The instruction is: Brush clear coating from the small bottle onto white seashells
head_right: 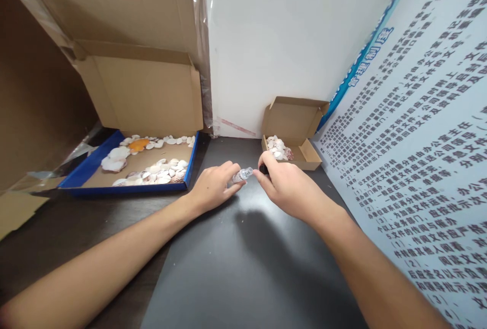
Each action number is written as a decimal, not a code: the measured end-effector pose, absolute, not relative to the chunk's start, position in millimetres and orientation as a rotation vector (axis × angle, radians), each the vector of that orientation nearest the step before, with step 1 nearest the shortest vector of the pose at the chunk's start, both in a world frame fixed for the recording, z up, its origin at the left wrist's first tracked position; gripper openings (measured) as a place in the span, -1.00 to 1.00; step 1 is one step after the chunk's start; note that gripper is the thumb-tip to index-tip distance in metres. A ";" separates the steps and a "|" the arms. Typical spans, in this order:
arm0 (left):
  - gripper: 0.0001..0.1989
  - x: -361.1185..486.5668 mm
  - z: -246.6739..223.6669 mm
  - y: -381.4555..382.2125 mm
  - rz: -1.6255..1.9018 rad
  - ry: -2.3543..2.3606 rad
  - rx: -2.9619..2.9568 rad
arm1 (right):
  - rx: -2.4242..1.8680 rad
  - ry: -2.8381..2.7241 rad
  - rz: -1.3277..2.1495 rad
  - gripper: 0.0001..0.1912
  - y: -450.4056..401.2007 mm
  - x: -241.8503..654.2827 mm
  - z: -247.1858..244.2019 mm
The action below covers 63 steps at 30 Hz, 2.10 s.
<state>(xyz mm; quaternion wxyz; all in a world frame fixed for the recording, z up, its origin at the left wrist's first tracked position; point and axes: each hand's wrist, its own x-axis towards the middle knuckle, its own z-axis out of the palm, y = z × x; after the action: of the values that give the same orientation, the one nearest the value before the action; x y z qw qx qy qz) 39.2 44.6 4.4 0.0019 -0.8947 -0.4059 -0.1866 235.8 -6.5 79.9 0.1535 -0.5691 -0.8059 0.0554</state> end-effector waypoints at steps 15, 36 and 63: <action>-0.73 38.7 4.4 45.3 -0.584 -1.327 -2.842 | -1.604 -2.149 0.191 -0.83 -6.2 248.5 84.6; -0.82 69.7 -12.0 98.9 -0.886 -1.738 -2.890 | -1.284 -1.465 0.995 -0.57 17.1 261.1 20.9; -0.97 11.0 -2.2 25.9 -1.249 -1.878 -3.298 | -1.277 -1.665 0.611 -0.80 -9.3 223.3 1.9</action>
<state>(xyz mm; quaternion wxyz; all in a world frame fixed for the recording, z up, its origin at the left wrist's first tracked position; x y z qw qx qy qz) 11.0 25.9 -2.2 -0.4141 -0.7514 -0.4277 -0.2846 223.3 -9.3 1.9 0.4603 -0.5188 -0.6763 0.2481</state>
